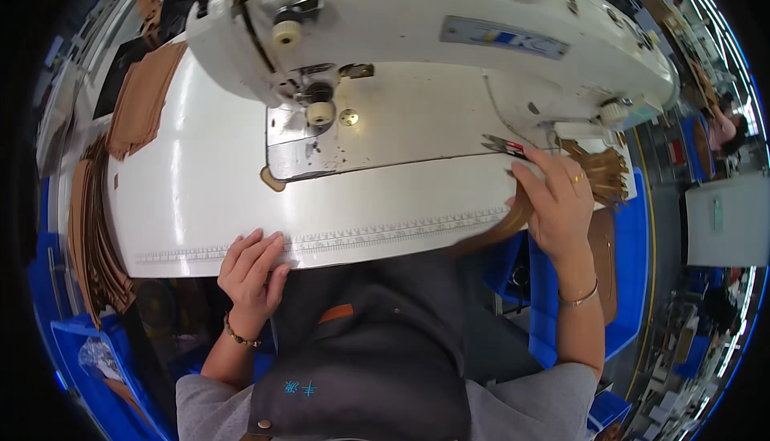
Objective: Sewing a zipper onto a leather panel using an industrial sewing machine.
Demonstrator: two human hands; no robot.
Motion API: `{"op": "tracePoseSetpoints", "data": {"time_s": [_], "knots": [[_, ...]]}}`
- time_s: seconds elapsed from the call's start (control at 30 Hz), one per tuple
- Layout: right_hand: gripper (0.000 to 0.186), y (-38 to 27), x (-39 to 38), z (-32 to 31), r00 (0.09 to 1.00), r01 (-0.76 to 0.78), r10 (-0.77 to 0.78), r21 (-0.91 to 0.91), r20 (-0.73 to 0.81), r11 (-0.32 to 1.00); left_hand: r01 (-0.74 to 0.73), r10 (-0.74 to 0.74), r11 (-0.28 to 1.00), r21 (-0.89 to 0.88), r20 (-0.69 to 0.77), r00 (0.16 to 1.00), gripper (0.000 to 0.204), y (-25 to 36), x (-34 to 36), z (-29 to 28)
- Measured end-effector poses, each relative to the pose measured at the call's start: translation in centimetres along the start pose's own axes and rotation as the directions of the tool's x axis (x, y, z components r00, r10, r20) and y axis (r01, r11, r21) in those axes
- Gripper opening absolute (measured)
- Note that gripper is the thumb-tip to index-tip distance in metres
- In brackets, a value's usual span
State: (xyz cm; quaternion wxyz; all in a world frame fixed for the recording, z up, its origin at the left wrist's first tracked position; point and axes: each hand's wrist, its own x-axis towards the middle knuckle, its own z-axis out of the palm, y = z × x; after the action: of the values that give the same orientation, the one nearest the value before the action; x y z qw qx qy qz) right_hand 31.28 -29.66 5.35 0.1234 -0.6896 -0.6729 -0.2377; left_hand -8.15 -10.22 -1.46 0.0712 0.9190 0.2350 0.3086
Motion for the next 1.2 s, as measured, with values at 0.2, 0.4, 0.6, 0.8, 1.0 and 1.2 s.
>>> {"op": "tracePoseSetpoints", "data": {"time_s": [0.2, 0.4, 0.6, 0.8, 1.0, 1.2], "knots": [[0.031, -5.6, 4.6, 4.1, 0.962, 0.262, -0.228, 0.271, -0.152, 0.926, 0.100, -0.089, 0.992, -0.071, 0.149, 0.985, 0.042, -1.8, 4.8, -2.7], [0.034, -7.2, 12.2, 10.3, 0.956, 0.291, -0.287, 0.244, -0.054, 0.925, -0.003, 0.003, 1.000, -0.002, 0.096, 0.995, 0.043, -7.1, 13.2, 2.1], [0.025, -7.8, 15.9, 14.0, 0.971, 0.167, -0.210, 0.312, 0.110, 0.935, -0.099, 0.059, 0.979, 0.177, 0.218, 0.974, 0.044, -6.4, 13.2, 4.1], [0.037, -9.5, 14.2, 11.4, 0.889, 0.346, -0.435, 0.415, 0.140, 0.841, -0.044, -0.012, 0.975, 0.219, 0.250, 0.968, 0.037, -6.5, 12.2, 2.4], [0.039, -12.4, 14.0, 10.8, 0.827, 0.478, -0.561, 0.478, 0.037, 0.737, 0.012, -0.014, 0.999, 0.030, 0.075, 0.997, 0.028, -6.6, 13.2, 2.3], [0.037, -13.5, 14.5, 10.9, 0.788, 0.505, -0.614, 0.627, -0.054, 0.593, 0.101, -0.098, 0.979, -0.177, 0.025, 0.995, 0.026, -5.6, 13.7, 4.1]]}}
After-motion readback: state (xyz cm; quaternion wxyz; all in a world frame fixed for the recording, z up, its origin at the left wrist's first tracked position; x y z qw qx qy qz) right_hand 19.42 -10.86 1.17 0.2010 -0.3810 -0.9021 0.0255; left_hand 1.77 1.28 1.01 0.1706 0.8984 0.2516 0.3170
